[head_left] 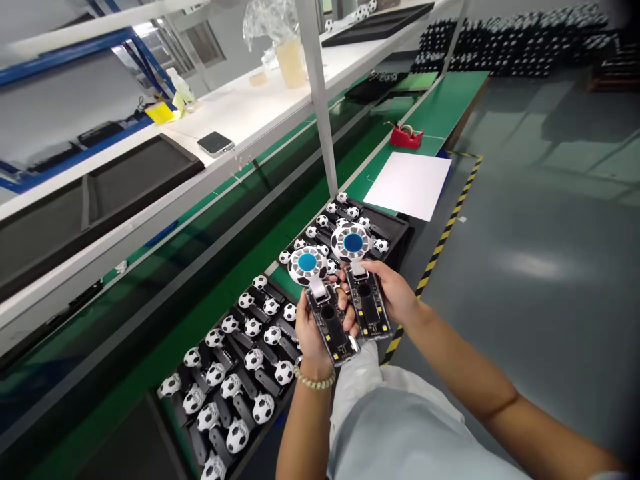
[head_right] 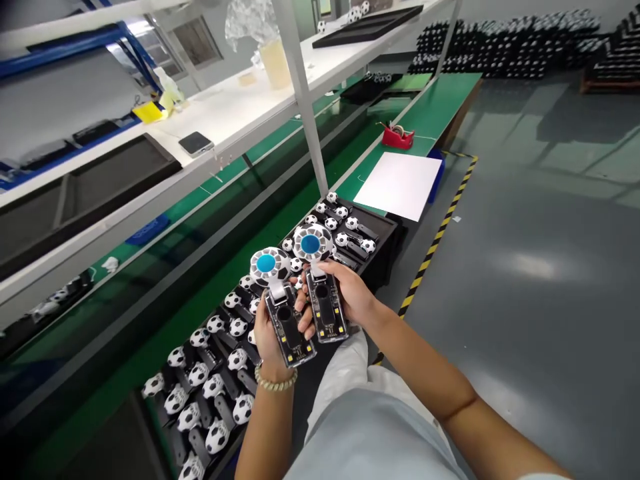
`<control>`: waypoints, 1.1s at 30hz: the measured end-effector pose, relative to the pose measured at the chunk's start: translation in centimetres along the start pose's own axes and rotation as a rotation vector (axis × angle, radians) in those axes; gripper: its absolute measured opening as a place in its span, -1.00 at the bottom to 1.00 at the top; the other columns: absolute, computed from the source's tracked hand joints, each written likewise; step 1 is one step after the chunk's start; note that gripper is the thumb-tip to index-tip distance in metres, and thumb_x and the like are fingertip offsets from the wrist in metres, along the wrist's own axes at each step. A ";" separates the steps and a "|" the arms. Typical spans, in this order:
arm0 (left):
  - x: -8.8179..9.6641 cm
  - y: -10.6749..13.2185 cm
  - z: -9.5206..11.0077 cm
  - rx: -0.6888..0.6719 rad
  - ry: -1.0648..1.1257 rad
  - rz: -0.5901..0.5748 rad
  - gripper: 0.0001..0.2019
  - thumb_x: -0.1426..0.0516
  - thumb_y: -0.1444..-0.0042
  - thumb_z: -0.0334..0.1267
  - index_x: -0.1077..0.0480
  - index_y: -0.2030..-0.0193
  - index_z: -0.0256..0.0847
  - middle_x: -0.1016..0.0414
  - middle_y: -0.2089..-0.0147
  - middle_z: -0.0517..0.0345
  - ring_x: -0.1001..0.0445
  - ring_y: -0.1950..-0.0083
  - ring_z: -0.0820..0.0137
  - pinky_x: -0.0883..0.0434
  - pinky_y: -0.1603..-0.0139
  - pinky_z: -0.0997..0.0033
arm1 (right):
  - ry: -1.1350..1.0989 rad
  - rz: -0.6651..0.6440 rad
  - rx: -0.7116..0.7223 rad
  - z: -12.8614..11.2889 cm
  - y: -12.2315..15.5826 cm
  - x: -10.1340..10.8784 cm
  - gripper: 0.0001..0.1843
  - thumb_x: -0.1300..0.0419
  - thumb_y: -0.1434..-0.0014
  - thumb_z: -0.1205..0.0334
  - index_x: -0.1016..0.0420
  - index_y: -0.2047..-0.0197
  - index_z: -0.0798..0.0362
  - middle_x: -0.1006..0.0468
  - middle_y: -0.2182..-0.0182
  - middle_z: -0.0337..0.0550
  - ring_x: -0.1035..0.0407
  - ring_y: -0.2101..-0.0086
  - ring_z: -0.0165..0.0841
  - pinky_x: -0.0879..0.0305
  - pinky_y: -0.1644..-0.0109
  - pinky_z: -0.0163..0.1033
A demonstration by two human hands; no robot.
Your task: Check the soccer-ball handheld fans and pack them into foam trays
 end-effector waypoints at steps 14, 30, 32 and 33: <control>1.3 -16.5 3.8 -0.003 0.154 0.055 -0.50 0.24 -0.24 0.01 -0.38 0.17 -0.29 -0.22 0.42 0.14 -0.18 0.54 0.54 -0.25 0.60 0.57 | 0.001 0.139 -0.017 -10.5 -11.1 6.4 -0.70 0.07 -0.18 0.13 -0.38 0.21 0.12 -0.51 0.37 -0.10 -0.44 0.40 -0.25 -0.42 0.31 -0.10; 1.0 -23.2 1.9 -0.270 -0.066 0.467 -0.68 -0.29 0.10 -0.14 -0.39 0.26 -0.27 -0.47 0.26 0.11 -0.47 0.26 0.36 -0.48 0.22 0.30 | 0.060 0.235 -0.142 -18.3 -13.8 13.2 -0.72 -0.10 -0.16 0.08 -0.46 0.25 0.13 -0.56 0.33 -0.12 -0.46 0.34 -0.32 -0.46 0.26 -0.21; 0.3 -23.6 1.3 -0.278 -0.179 0.573 -0.66 -0.30 0.10 -0.15 -0.38 0.23 -0.29 -0.51 0.28 0.07 -0.50 0.33 0.36 -0.48 0.28 0.30 | 0.104 0.183 -0.252 -19.6 -13.7 13.9 -0.68 -0.04 -0.19 0.08 -0.47 0.22 0.15 -0.57 0.30 -0.06 -0.47 0.27 -0.26 -0.45 0.20 -0.15; -0.1 -23.8 1.1 -0.286 -0.218 0.616 -0.64 -0.29 0.09 -0.15 -0.36 0.20 -0.29 -0.52 0.26 0.05 -0.50 0.35 0.36 -0.49 0.30 0.30 | 0.128 0.151 -0.299 -20.2 -13.6 14.4 -0.67 -0.02 -0.19 0.10 -0.48 0.21 0.16 -0.57 0.28 -0.04 -0.47 0.23 -0.22 -0.44 0.16 -0.11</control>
Point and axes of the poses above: each hand's wrist, its own y-axis away from the middle knuckle, its own x-axis out of the back of the hand, z = x × y, the point moved 4 cm from there along -y, towards the middle knuckle
